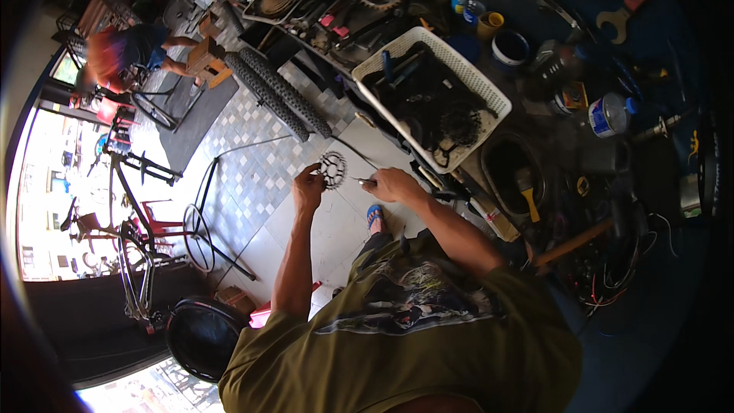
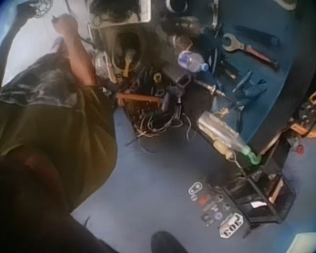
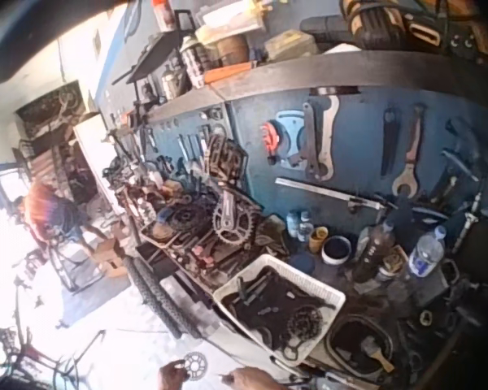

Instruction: The person uses a handheld air nozzle to blow air across bicycle gears and a crankset, moving the parts to expose different surfaces. The person holds each part by hand and rotates it while directing the air stream, then places the parts back into a white basket.

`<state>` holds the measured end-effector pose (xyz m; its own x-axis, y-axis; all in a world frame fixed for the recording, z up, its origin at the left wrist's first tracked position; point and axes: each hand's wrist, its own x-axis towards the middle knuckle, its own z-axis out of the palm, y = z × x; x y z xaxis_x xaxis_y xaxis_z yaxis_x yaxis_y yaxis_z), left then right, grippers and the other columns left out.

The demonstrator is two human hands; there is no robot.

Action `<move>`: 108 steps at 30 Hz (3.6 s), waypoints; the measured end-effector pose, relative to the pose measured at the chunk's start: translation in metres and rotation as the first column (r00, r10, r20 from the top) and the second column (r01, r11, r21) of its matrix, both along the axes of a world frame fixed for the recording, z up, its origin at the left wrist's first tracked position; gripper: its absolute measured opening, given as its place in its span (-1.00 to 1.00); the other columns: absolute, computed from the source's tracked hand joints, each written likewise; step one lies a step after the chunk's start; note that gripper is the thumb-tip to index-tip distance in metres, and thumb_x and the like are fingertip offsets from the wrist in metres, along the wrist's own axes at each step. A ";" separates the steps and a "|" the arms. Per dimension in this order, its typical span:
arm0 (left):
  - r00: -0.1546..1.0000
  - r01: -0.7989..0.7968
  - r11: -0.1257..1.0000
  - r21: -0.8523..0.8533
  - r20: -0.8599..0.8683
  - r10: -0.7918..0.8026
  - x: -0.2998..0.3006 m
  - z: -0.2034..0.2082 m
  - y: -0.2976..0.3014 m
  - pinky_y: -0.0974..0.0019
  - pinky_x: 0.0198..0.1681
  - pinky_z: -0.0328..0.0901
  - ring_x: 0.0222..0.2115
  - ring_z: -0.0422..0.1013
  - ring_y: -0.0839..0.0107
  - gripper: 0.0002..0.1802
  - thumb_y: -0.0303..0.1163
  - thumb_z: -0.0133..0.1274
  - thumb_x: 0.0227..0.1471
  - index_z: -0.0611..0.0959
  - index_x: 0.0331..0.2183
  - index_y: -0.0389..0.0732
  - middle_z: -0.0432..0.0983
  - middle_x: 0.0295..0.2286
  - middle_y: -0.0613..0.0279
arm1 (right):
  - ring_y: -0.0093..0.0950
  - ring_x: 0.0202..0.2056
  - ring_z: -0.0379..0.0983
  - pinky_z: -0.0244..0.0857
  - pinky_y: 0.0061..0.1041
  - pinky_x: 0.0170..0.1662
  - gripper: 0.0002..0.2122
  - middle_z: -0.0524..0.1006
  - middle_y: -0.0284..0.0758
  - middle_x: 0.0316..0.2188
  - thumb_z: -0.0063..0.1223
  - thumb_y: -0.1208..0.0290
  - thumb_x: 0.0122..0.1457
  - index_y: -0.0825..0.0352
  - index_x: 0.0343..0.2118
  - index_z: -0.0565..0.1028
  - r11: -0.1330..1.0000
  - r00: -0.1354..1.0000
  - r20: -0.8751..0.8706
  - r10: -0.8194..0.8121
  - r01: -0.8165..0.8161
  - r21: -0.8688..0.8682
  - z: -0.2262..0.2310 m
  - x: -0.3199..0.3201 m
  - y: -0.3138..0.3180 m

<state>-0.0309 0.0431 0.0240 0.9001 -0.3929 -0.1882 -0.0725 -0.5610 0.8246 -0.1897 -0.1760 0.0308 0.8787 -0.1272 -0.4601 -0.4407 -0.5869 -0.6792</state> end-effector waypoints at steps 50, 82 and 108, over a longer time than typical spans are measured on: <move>0.419 0.440 0.547 0.712 0.376 -0.826 0.458 0.129 -0.411 -0.36 0.35 -0.11 0.30 0.14 -0.17 0.23 0.07 0.52 -0.33 0.26 0.29 -0.11 0.38 0.18 -0.11 | -0.14 -0.04 0.59 0.44 -0.23 0.04 -0.50 0.66 -0.13 -0.09 0.05 -0.15 0.28 0.21 -0.04 0.67 0.875 0.839 -0.308 -0.448 0.482 0.040 -0.116 0.025 0.029; 0.517 -0.823 0.419 -0.384 -0.811 0.274 -0.020 -0.050 0.149 0.16 -0.33 0.44 -0.40 0.54 0.30 -0.50 0.18 -0.07 0.22 0.63 -0.14 -0.03 0.65 -0.36 0.14 | -0.04 -0.16 0.60 0.46 -0.13 -0.14 -0.59 0.69 -0.16 -0.21 0.05 -0.02 0.31 0.24 -0.06 0.65 0.806 0.858 -0.199 0.474 -0.332 0.489 0.008 0.010 0.097; 0.589 -0.770 0.551 -0.323 -0.692 0.418 -0.102 -0.080 0.303 0.18 -0.27 0.48 -0.37 0.62 0.28 -0.53 0.04 -0.03 0.22 0.61 -0.12 -0.17 0.68 -0.36 0.09 | -0.05 -0.01 0.59 0.46 -0.13 0.07 -0.58 0.65 -0.01 -0.10 0.07 0.02 0.28 0.33 -0.14 0.69 0.877 0.894 -0.235 0.382 -0.430 -0.213 -0.029 0.023 0.295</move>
<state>-0.1324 0.3461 -0.0560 0.7862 0.0236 -0.6176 0.5923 0.2564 0.7638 -0.1670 0.1194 0.0020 0.7826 0.0896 -0.6160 -0.2264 -0.8808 -0.4158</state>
